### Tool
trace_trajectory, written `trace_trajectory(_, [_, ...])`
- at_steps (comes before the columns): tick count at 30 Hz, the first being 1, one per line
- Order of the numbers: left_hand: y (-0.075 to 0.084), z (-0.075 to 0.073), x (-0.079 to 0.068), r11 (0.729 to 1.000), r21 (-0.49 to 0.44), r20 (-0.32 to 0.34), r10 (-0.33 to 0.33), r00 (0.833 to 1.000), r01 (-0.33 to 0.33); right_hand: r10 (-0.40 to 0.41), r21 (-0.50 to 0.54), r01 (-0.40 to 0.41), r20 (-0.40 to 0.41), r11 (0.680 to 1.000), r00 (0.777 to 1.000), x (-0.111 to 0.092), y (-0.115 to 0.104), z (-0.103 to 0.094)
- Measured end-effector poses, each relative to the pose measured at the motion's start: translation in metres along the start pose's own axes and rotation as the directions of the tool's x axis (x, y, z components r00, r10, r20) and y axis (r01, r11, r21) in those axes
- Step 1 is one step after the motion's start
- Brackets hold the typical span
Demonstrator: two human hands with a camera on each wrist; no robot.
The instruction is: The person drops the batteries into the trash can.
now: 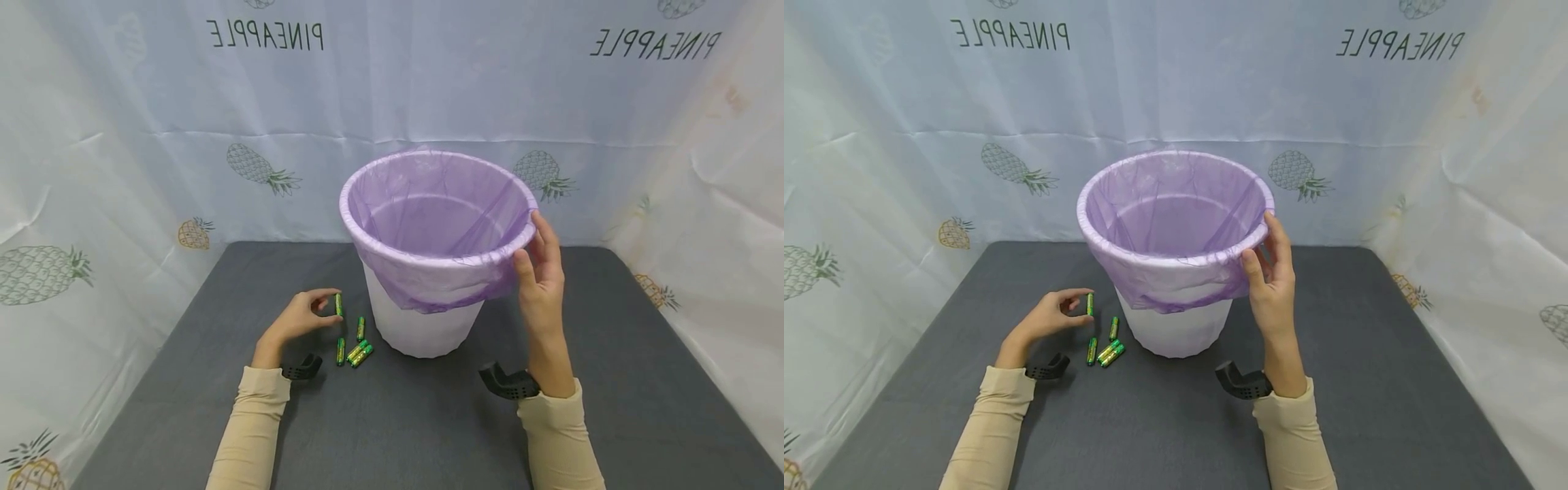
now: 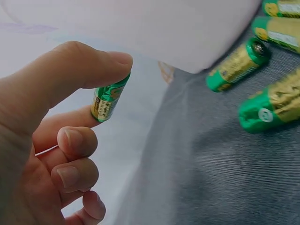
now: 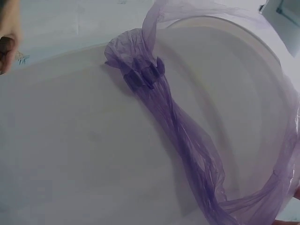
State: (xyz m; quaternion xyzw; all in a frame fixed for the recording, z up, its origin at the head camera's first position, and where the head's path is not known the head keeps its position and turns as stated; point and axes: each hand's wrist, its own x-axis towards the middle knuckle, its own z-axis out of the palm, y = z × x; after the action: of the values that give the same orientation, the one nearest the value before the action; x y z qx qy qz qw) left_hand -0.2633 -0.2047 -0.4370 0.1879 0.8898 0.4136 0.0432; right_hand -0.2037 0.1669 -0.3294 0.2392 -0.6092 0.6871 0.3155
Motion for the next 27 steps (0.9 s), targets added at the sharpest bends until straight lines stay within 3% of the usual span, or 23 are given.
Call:
trace_trajectory(9, [0.012, -0.009, -0.006, 1.000, -0.007, -0.032, 0.007, 0.999, -0.008, 0.022, -0.001, -0.022, 0.033, 1.000, 0.999, -0.001, -0.002, 0.000])
trace_trajectory(16, [0.022, -0.015, -0.009, 0.999, -0.002, -0.058, 0.038, 0.998, -0.038, 0.105, -0.012, -0.105, -0.008, 0.994, 0.994, -0.002, -0.005, 0.000])
trace_trajectory(27, [0.039, -0.022, -0.016, 0.996, 0.011, -0.144, 0.091, 0.985, -0.090, 0.027, -0.033, -0.026, 0.035, 0.999, 0.999, -0.001, -0.005, -0.002])
